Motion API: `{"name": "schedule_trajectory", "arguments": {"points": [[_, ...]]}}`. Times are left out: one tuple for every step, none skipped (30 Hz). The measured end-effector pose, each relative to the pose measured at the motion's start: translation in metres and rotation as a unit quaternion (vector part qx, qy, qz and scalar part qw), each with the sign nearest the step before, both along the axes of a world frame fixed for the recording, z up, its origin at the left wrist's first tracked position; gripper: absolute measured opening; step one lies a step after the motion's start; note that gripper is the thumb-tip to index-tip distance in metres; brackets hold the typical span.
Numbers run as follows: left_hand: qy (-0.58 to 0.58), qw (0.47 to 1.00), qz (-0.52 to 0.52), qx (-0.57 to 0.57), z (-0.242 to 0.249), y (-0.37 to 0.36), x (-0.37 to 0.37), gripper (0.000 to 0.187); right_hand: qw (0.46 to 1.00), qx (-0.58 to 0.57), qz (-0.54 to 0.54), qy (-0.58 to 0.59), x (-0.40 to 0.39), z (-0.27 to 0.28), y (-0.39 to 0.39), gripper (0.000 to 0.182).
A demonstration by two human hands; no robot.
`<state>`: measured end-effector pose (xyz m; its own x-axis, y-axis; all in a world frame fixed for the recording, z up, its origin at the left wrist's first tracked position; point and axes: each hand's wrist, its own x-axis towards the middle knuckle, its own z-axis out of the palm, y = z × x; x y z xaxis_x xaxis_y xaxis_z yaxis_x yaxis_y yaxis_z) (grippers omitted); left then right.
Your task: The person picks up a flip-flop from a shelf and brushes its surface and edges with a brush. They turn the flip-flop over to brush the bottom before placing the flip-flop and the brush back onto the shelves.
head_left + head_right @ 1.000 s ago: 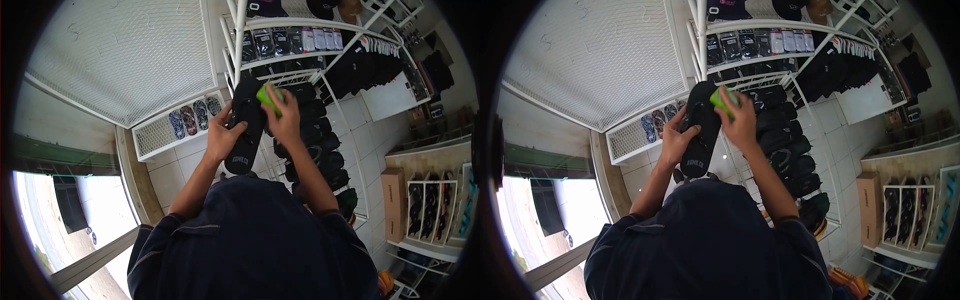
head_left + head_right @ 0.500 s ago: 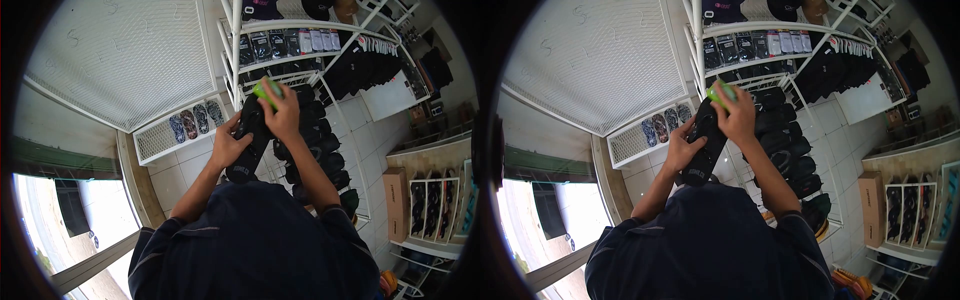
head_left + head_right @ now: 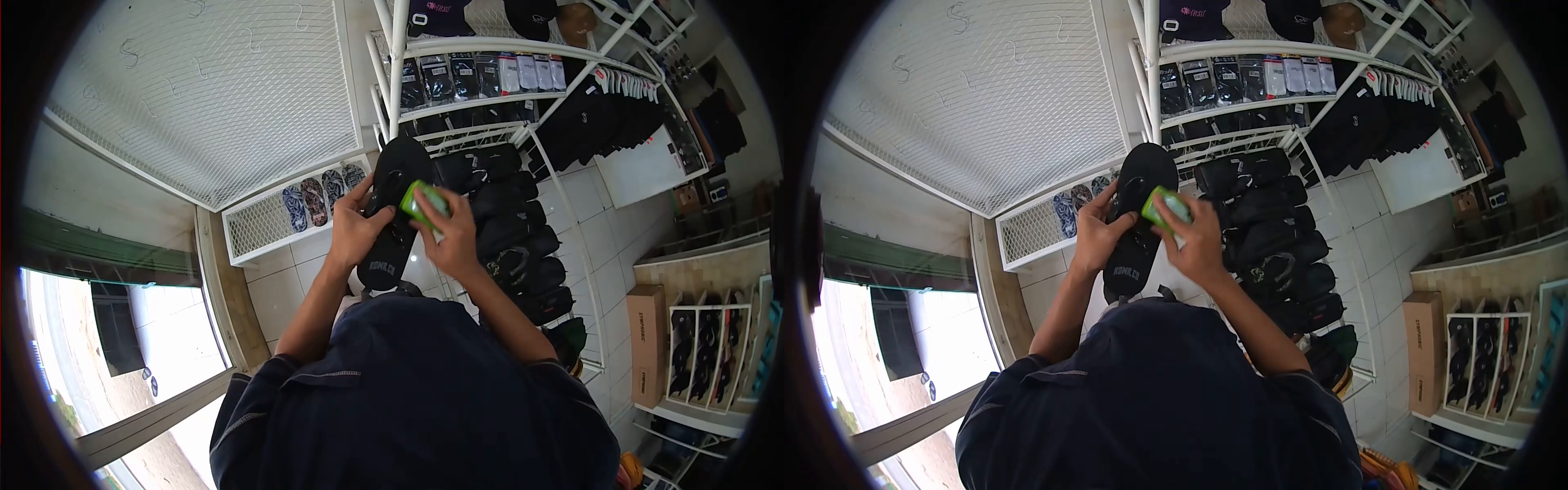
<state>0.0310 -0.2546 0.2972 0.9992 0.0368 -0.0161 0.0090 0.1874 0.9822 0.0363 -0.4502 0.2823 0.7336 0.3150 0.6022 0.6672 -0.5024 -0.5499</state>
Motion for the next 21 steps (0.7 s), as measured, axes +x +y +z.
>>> {"name": "schedule_trajectory", "arguments": {"points": [[0.004,0.999,-0.015,0.037,0.002,-0.001,-0.001,0.072,0.999,0.013,-0.042,-0.010,0.014,0.000,-0.003,0.062],[0.005,0.999,-0.019,0.037,0.006,-0.005,-0.002,0.072,0.996,0.025,-0.086,-0.019,0.030,-0.001,-0.006,0.062],[-0.006,0.999,-0.012,0.044,0.010,-0.011,-0.004,0.071,0.994,0.038,-0.106,-0.008,0.048,-0.001,-0.009,0.060],[-0.018,0.999,-0.005,0.050,0.012,-0.015,-0.004,0.069,0.993,0.038,-0.110,-0.007,0.053,0.005,-0.010,0.060],[-0.018,0.999,-0.009,0.050,0.011,-0.016,-0.003,0.069,0.993,0.032,-0.110,-0.020,0.057,0.011,-0.010,0.059],[-0.014,1.000,-0.002,0.014,0.009,-0.014,-0.001,0.069,0.993,0.028,-0.109,-0.034,0.058,0.017,-0.009,0.058],[-0.009,1.000,0.006,-0.023,0.008,-0.012,0.002,0.069,0.995,0.000,-0.090,-0.047,0.046,0.018,-0.008,0.057],[-0.010,1.000,0.004,-0.022,0.006,-0.010,0.004,0.069,0.996,-0.005,-0.065,-0.061,0.031,0.012,-0.005,0.056],[-0.021,0.998,0.034,-0.056,0.005,-0.009,0.008,0.069,0.999,0.020,-0.028,-0.039,0.013,0.004,0.000,0.057],[-0.031,0.993,0.065,-0.090,0.006,-0.008,0.010,0.068,0.999,0.045,0.010,-0.015,-0.001,0.000,0.004,0.057],[-0.020,0.995,0.047,-0.084,0.009,-0.006,0.009,0.068,0.999,0.028,0.019,-0.035,-0.005,-0.001,0.004,0.057],[-0.017,0.995,0.046,-0.083,0.008,-0.007,0.007,0.068,0.999,0.028,0.018,-0.033,0.002,0.003,0.004,0.057],[-0.019,0.998,0.027,-0.060,0.007,-0.013,0.004,0.067,0.999,0.020,-0.033,-0.032,0.019,0.009,0.001,0.057],[-0.018,0.999,0.006,-0.038,0.006,-0.018,0.000,0.067,0.996,0.011,-0.085,-0.028,0.034,0.015,-0.003,0.057],[-0.001,1.000,-0.001,-0.019,0.008,-0.021,-0.003,0.065,0.991,0.008,-0.128,-0.036,0.050,0.020,-0.005,0.055],[0.000,1.000,-0.003,-0.019,0.006,-0.021,-0.004,0.065,0.989,0.009,-0.142,-0.048,0.061,0.024,-0.006,0.054],[-0.018,1.000,0.007,-0.015,0.003,-0.021,-0.003,0.066,0.990,-0.003,-0.131,-0.045,0.055,0.027,-0.005,0.055],[-0.039,0.999,0.017,-0.010,0.003,-0.020,0.000,0.066,0.992,-0.014,-0.120,-0.043,0.044,0.030,-0.002,0.055],[-0.042,0.999,0.017,-0.009,0.007,-0.014,0.004,0.066,0.996,-0.009,-0.082,-0.040,0.030,0.026,0.000,0.056],[-0.023,0.999,0.030,-0.036,0.011,-0.005,0.007,0.067,0.998,-0.005,-0.043,-0.035,0.014,0.017,0.001,0.057],[0.000,0.997,0.043,-0.063,0.012,0.000,0.007,0.067,0.999,0.037,-0.008,-0.012,0.000,0.010,0.005,0.058]]}}
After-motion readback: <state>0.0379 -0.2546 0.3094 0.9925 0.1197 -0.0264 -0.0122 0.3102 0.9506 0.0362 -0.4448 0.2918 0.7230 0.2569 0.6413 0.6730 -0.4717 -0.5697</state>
